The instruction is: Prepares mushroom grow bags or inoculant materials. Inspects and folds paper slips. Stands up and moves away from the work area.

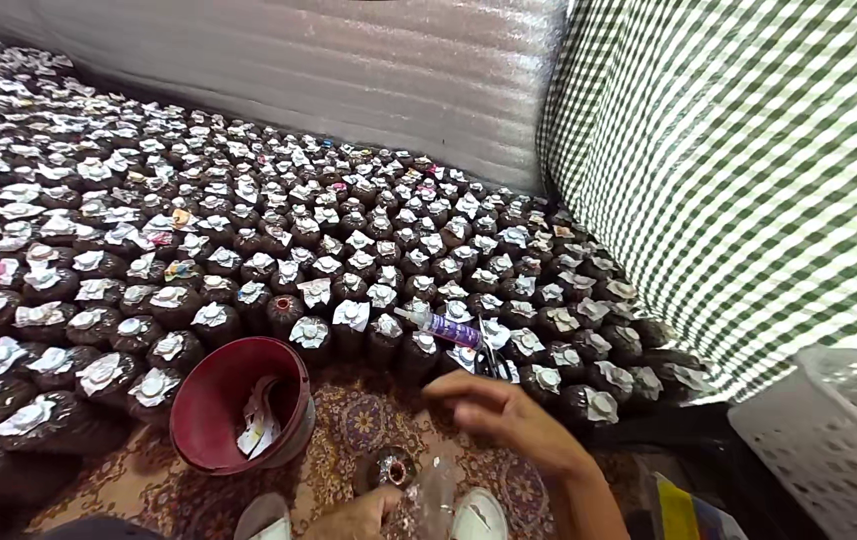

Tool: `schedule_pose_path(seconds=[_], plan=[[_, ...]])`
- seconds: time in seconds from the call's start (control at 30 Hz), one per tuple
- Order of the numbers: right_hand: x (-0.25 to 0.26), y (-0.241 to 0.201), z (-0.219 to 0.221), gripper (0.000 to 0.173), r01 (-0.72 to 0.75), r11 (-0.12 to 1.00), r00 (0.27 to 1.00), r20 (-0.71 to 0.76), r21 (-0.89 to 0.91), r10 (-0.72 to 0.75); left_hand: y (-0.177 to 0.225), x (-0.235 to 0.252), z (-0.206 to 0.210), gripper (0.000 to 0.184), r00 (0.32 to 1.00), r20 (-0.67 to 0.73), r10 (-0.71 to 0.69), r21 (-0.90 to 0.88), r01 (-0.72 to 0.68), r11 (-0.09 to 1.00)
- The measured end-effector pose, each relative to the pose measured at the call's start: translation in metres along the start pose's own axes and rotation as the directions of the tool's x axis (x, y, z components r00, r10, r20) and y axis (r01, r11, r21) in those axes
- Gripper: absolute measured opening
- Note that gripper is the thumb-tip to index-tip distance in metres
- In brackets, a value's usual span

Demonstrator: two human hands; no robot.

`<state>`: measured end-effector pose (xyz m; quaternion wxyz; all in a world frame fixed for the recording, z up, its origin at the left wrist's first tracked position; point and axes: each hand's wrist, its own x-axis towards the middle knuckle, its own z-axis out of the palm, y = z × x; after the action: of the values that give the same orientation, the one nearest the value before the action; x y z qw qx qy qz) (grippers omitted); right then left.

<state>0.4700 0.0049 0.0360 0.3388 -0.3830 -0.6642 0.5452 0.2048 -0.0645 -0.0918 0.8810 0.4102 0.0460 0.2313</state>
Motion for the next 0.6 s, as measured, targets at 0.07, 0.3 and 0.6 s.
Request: schedule_pose_path(seconds=[0.07,0.3,0.6], plan=[[0.013,0.051,-0.034,0.03,-0.316,0.925,0.884,-0.419,-0.21,0.207,0.021,-0.007,0.004,0.069,0.98,-0.197,-0.004,0.161,0.036,0.986],[0.041,0.155,-0.091,0.061,-0.845,0.339,0.534,-0.696,-0.414,0.48,0.049,0.0,0.019,0.063,0.724,-0.598,0.344,0.523,0.028,0.852],[0.046,0.164,-0.112,0.067,-0.8,0.374,0.6,-0.651,-0.469,0.465,0.085,-0.025,0.018,0.05,0.396,-0.829,0.395,0.502,0.216,0.837]])
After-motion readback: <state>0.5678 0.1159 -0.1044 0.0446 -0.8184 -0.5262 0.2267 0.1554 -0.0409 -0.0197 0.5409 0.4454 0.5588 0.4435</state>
